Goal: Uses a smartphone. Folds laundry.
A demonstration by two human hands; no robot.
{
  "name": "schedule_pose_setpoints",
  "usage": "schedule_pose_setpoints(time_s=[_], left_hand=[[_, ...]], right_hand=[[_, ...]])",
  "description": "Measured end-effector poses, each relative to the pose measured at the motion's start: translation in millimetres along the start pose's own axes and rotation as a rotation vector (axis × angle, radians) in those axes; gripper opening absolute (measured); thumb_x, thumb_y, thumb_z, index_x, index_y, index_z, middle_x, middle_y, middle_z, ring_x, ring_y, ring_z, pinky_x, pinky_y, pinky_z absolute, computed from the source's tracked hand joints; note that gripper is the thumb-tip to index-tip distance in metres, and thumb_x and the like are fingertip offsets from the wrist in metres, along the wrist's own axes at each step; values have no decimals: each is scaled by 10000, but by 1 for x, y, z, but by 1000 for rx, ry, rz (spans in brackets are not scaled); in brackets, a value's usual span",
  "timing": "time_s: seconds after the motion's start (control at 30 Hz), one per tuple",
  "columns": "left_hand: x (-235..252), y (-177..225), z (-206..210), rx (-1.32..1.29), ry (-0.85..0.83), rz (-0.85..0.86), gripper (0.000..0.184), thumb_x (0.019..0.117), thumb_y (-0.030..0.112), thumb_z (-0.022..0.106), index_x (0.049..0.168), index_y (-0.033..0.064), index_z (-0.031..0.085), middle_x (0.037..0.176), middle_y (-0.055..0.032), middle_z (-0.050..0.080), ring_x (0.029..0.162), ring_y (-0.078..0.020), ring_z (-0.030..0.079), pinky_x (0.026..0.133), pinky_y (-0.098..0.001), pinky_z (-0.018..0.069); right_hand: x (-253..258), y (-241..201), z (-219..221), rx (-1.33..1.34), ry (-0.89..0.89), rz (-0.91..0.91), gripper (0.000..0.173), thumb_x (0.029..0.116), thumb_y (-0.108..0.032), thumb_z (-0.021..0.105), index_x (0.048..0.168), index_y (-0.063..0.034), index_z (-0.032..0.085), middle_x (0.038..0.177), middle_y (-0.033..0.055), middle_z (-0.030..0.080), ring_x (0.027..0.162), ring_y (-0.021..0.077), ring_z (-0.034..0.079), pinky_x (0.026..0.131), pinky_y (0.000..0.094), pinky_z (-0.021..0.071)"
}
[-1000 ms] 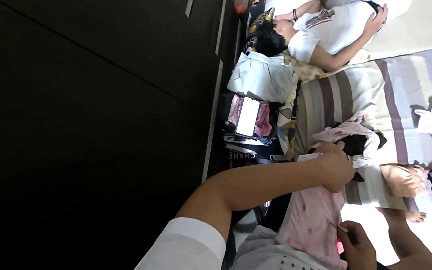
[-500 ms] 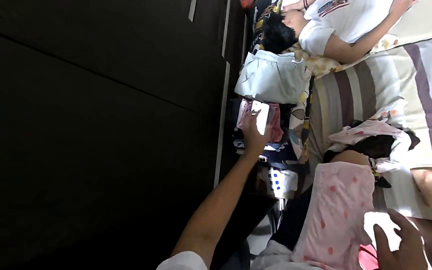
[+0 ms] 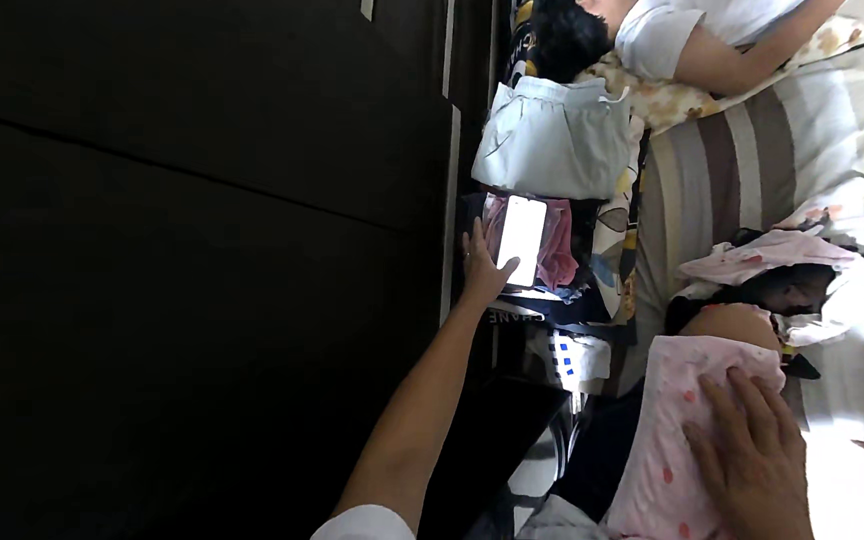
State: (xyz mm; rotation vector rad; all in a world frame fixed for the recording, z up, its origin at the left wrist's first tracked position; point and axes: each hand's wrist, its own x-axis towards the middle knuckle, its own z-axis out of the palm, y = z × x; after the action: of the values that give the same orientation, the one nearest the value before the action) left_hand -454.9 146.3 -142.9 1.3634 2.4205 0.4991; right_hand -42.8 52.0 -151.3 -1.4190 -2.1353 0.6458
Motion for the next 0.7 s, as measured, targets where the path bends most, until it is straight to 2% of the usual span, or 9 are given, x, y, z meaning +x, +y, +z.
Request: schedule_pose_setpoints(time_s=[0.1,0.2,0.33,0.5,0.6,0.7], left_hand=[[5,2,6,32,42,-46,1255,770,340,888,1634,17,38,1644,-286,237,1525,-482,206,1215,-594,249],[10,6,7,63,32,-100,1327,728,387,918,1641,45,18,1645,-292,224,1519,-487,215,1205,-592,268],[14,5,8,97,19,-87,1395,687,401,940,1636,30,-13,1641,-273,263,1521,-482,219,1216,-596,243],[15,7,12,127,23,-121,1396,681,396,940,1644,61,-14,1630,-279,278,1518,-505,196,1184,-646,265],[15,7,12,121,18,-119,1379,692,389,932,1645,63,-10,1648,-242,273,1530,-490,179,1193,-648,245],[12,7,10,86,13,-97,1344,709,354,926,1640,35,12,1628,-310,253,1513,-530,182,1188,-663,248]], right_hand=[[-1,3,3,1,6,-3,589,1055,-546,365,1428,-143,576,1469,251,523,1405,473,410,1135,562,311],[-1,3,5,3,15,-6,584,1055,-555,355,1429,-163,573,1473,234,524,1412,452,406,1146,539,299],[-1,2,6,10,21,-7,578,1055,-557,360,1439,-175,562,1486,220,514,1427,429,394,1158,520,286],[-1,4,8,20,29,-12,571,1058,-555,353,1451,-189,548,1496,209,507,1442,410,381,1166,512,282],[-1,3,8,22,23,-11,576,1058,-553,354,1450,-180,552,1492,220,509,1439,426,383,1164,522,285],[1,1,7,15,25,-16,570,1056,-544,362,1437,-171,564,1474,226,523,1422,437,400,1156,533,294]])
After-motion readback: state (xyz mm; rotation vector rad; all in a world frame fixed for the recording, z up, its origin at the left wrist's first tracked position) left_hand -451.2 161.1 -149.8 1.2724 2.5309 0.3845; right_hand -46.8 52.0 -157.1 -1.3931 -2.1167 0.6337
